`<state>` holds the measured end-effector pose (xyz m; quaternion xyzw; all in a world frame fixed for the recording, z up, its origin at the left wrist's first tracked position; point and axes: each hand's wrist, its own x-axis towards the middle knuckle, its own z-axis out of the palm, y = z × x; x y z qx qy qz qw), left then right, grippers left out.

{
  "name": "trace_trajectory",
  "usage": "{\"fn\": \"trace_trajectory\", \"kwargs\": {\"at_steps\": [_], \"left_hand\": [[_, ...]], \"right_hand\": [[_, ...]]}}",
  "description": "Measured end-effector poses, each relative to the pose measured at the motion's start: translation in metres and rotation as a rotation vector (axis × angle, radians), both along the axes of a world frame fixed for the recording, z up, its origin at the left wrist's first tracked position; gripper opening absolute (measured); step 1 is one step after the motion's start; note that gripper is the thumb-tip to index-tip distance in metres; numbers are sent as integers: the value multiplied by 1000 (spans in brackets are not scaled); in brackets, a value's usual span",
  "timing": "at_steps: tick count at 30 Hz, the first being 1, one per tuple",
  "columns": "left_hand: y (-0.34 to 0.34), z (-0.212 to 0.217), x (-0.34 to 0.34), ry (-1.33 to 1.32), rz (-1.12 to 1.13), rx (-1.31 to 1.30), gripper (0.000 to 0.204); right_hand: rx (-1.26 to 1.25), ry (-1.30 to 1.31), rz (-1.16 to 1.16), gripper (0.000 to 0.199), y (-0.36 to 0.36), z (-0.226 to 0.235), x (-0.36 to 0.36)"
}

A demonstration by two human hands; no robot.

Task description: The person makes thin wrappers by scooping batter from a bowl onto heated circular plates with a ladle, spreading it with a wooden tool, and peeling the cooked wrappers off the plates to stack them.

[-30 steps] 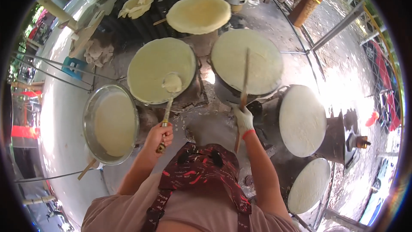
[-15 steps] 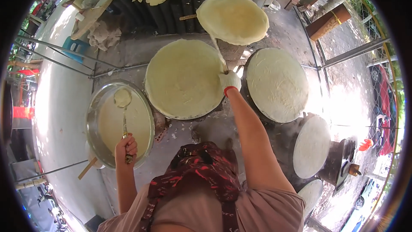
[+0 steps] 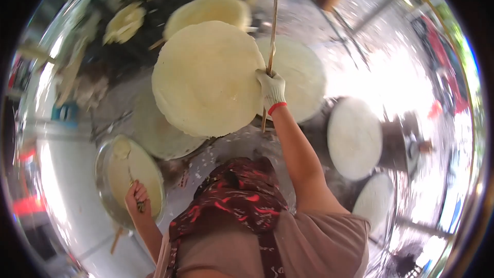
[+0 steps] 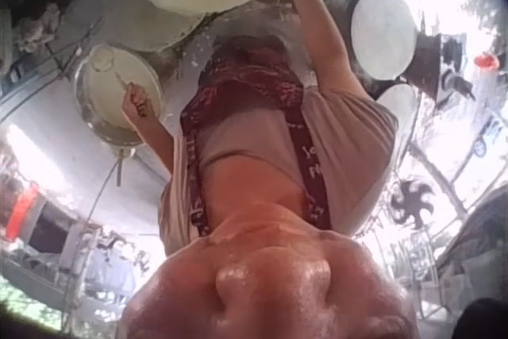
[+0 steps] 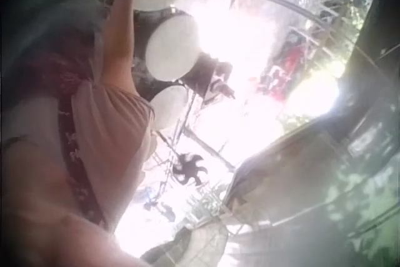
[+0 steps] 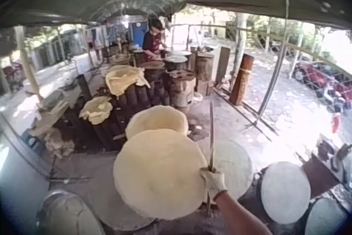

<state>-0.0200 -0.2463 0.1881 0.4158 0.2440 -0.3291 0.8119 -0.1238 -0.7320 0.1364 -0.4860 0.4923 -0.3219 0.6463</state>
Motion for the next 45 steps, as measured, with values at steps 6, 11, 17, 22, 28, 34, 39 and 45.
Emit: {"fn": "trace_trajectory", "kwargs": {"at_steps": [6, 11, 17, 22, 28, 34, 39, 45], "left_hand": [[-79, 6, -20, 43, -11, -84, 12], [-144, 18, -48, 110, -85, -145, 13], [-167, 25, -61, 148, -150, -184, 15], [-159, 22, -58, 170, -134, -168, 14], [-128, 13, -44, 120, -158, -134, 14], [-92, 13, -33, 105, -135, -110, 12], [-60, 7, -22, 113, -152, -179, 15], [-23, -2, -11, 117, -66, -152, 14]], "right_hand": [[-51, 310, -255, 32, -141, -75, -160], [-330, 743, -145, 43, -196, -114, -190], [-140, 802, -86, 37, -210, -122, -201], [-122, 509, -119, 36, -191, -96, -187], [-98, 605, -88, 37, -170, -125, -205], [145, 113, -88, 14, -172, -55, -143], [49, 26, -169, 15, -158, 35, -75], [-517, 56, 235, 26, -75, 160, -17]]}}
